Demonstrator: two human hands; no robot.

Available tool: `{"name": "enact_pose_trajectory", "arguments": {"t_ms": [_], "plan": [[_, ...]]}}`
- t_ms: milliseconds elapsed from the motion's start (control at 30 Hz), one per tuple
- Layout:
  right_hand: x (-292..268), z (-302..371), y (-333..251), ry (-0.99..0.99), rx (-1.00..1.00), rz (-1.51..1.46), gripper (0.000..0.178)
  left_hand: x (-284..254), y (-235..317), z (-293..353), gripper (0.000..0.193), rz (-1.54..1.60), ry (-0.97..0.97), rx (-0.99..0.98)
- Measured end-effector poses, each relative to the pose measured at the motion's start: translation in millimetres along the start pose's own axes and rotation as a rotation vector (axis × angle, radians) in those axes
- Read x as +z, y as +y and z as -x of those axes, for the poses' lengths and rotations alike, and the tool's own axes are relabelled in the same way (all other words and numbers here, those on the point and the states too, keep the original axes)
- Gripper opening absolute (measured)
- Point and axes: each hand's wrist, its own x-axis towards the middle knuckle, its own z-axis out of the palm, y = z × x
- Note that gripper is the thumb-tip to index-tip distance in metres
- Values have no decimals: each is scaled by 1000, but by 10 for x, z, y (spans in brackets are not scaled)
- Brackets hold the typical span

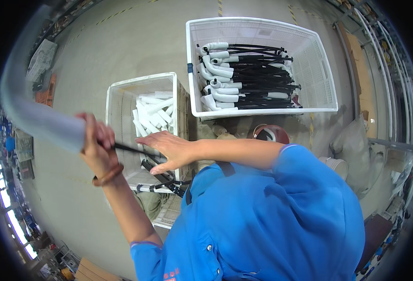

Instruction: The person repeatedly picks black curved rods and white plastic sleeves from white bins, wipes the rods with a cloth, and inserts the sleeves onto the rods. The assembled units are placed into a bin.

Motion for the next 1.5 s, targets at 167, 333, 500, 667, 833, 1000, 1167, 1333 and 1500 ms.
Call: {"name": "enact_pose_trajectory", "arguments": {"t_ms": [167,333,500,667,833,1000,1167,1333,1500], "plan": [[-1139,356,1124,459,267,-108,19,1220,-889,-677,23,240,-98,61],[-2112,2185,2059,225,767,553,30,691,-2630,-56,51,-294,-328,-510],[-2302,3283,2750,-152,984,735,40,-1352,-3128,1804,20,-293,245,-1212],[-2013,3181,3721,-789,1148,801,81,-2313,-2415,3488,12,-492,845,-1444],[-1201,2072,3931,-346,775,766,49,-2148,-2213,3937,19,-220,969,-1242],[-144,726,3203,-69,164,502,20,-1721,-2854,4057,28,-259,913,-1239],[1824,399,2485,-734,475,118,25,-1723,-3052,4430,29,-74,897,-1113],[3916,579,1884,-758,457,173,48,-1801,-2834,5341,28,189,1083,-956],[4924,701,1628,-651,605,432,54,-1580,-2649,6661,25,365,1482,-1207]]}}
